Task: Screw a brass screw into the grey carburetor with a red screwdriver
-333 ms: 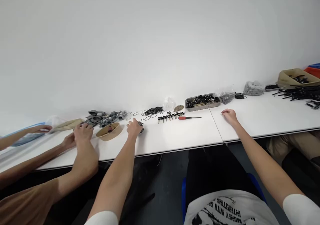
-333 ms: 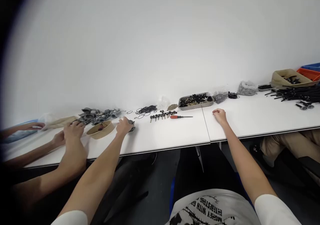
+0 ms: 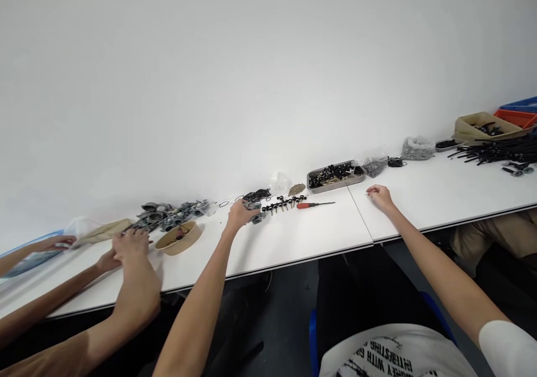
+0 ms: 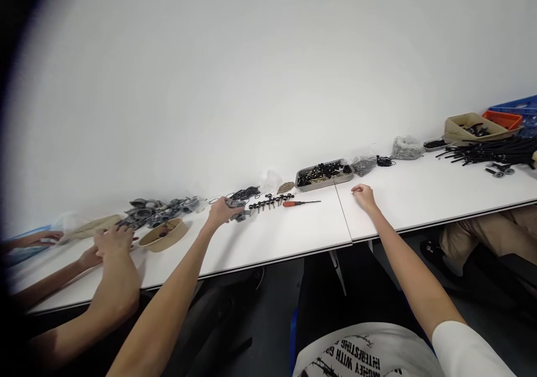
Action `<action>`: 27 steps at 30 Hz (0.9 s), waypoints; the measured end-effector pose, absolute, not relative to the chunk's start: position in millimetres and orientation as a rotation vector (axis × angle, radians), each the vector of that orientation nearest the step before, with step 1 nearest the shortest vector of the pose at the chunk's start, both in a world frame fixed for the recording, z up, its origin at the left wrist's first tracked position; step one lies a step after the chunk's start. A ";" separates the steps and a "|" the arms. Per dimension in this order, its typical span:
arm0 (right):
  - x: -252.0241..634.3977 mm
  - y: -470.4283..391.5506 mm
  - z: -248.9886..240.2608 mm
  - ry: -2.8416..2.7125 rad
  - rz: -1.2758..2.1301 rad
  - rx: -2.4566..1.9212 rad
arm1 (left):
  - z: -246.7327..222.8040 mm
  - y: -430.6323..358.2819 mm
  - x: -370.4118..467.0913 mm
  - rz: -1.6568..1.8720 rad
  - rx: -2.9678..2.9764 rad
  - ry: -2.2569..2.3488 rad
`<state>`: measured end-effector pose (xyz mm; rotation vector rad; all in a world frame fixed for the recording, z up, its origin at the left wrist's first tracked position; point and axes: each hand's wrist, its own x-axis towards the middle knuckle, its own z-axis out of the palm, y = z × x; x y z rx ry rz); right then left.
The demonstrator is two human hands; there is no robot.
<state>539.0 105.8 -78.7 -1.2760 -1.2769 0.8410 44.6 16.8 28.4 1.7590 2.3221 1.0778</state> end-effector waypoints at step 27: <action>476.4 73.1 -12.0 -2.333 0.640 -0.999 | 1.6 161.0 99.3 0.857 1.908 2.076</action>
